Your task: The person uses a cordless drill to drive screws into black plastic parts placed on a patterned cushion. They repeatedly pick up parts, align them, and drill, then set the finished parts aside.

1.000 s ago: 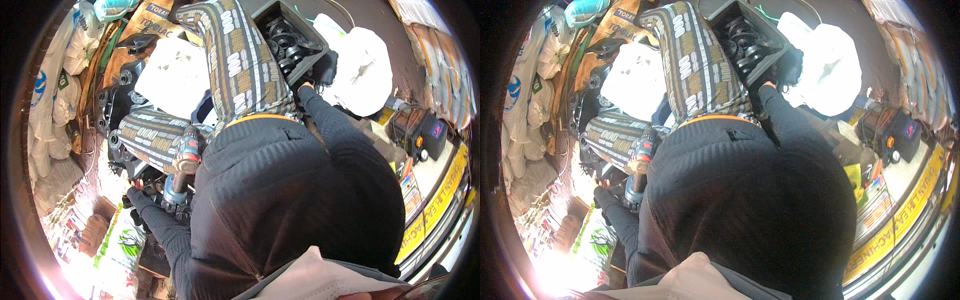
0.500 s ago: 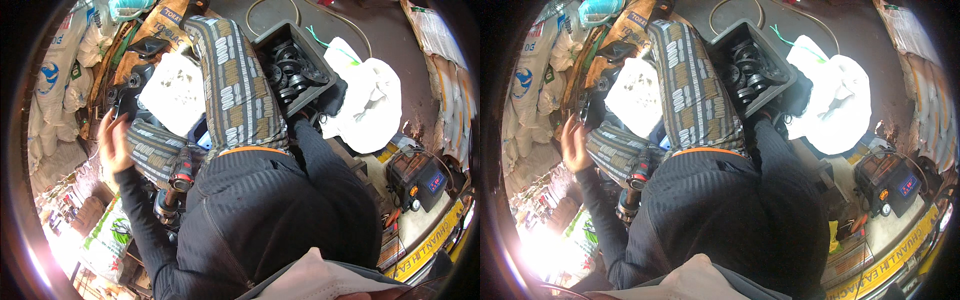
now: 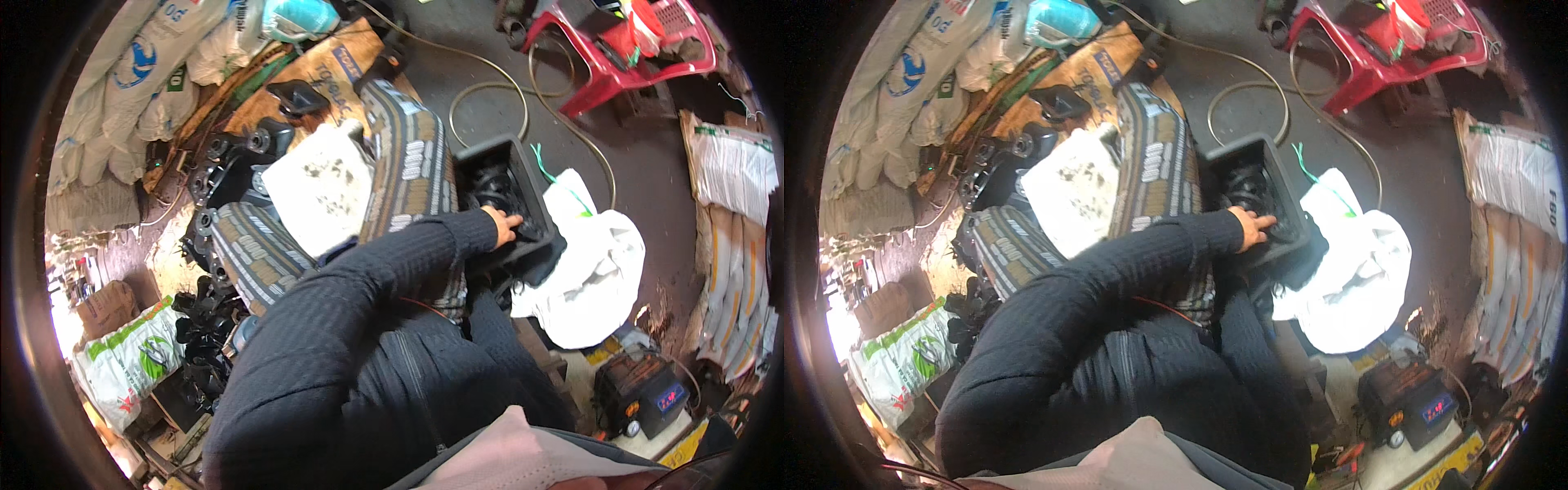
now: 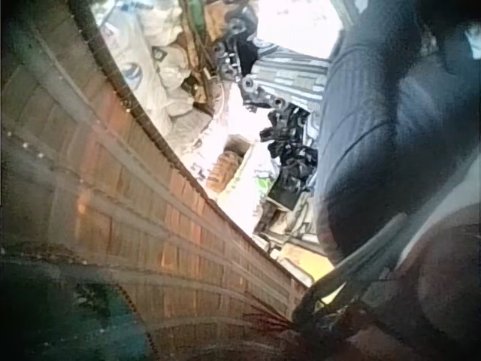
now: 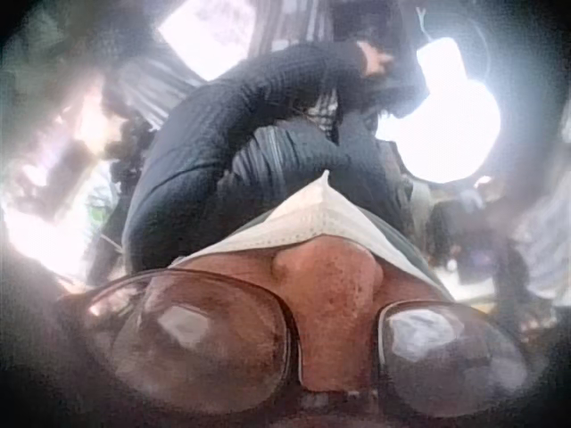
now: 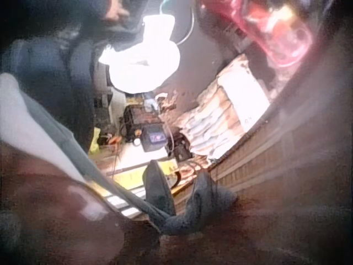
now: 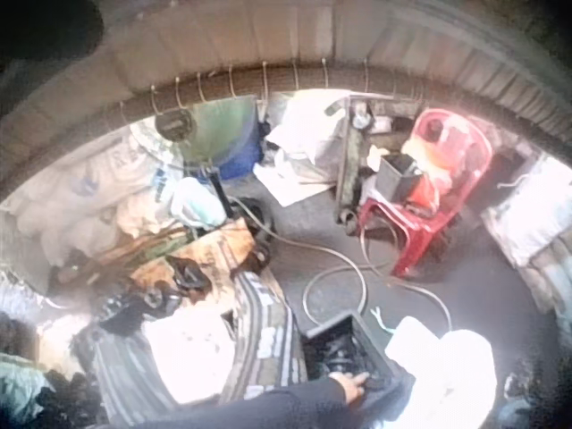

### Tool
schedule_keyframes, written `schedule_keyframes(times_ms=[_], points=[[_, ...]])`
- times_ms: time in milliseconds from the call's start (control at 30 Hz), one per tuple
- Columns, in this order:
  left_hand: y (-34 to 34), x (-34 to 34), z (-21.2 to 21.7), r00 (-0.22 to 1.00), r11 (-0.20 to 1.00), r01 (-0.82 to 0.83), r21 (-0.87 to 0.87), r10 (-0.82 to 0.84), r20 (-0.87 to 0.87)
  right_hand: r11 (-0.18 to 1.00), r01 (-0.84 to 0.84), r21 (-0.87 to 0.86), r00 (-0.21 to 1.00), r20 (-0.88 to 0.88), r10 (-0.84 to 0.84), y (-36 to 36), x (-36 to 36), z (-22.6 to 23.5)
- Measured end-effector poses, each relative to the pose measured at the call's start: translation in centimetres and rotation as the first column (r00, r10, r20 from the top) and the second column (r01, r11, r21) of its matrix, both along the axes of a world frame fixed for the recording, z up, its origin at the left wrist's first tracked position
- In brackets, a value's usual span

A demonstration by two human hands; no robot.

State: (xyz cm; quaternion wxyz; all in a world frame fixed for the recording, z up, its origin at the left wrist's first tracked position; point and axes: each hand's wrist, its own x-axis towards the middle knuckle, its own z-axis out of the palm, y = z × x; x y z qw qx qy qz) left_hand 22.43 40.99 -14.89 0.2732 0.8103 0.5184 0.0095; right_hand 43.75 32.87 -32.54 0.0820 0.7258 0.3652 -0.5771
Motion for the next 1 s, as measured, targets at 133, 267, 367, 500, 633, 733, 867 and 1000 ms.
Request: schedule_keyframes(times_ms=[133, 267, 367, 500, 633, 733, 867, 1000], points=[[-0.4, -1.5, 2.1, 0.998, 1.000, -0.023, 0.011, 0.023, 0.059, 0.999, -0.032, -0.010, 0.999, 0.020, 0.032, 0.1, 0.6, 0.6], [-0.6, -1.7, 3.0, 0.900, 0.935, -0.302, 0.185, 0.216, 0.378, 0.999, -0.041, 0.001, 0.999, 0.009, 0.040, 0.2, 0.5, 0.6], [-1.5, -4.6, 8.2, 0.521, 0.792, -0.604, 0.085, 0.312, 0.795, 1.000, -0.007, 0.011, 1.000, 0.011, 0.007, 0.0, 1.4, 0.3], [-8.3, -11.1, 17.3, -0.005, 0.628, -0.565, -0.536, 0.647, 0.763, 0.999, -0.007, 0.042, 1.000, -0.005, 0.007, 1.1, 2.3, -0.4], [-19.0, -16.6, 19.5, -0.253, 0.472, -0.611, -0.636, 0.645, 0.721, 0.999, 0.032, 0.021, 0.999, -0.024, -0.032, 2.4, 0.7, 0.0], [-27.7, -20.8, 15.4, -0.576, 0.520, -0.348, -0.780, 0.538, 0.616, 0.994, 0.114, 0.004, 0.993, -0.021, -0.113, 2.4, 1.7, -0.2], [-31.3, -17.0, 17.8, -0.769, 0.097, -0.500, -0.861, 0.407, 0.492, 0.986, 0.164, -0.036, 0.985, -0.038, -0.166, 2.7, 1.6, 0.2], [-34.6, -18.2, 14.6, -0.653, 0.751, -0.325, -0.575, 0.261, 0.711, 0.973, 0.215, -0.078, 0.973, -0.068, -0.220, 3.4, 1.7, -0.3]])
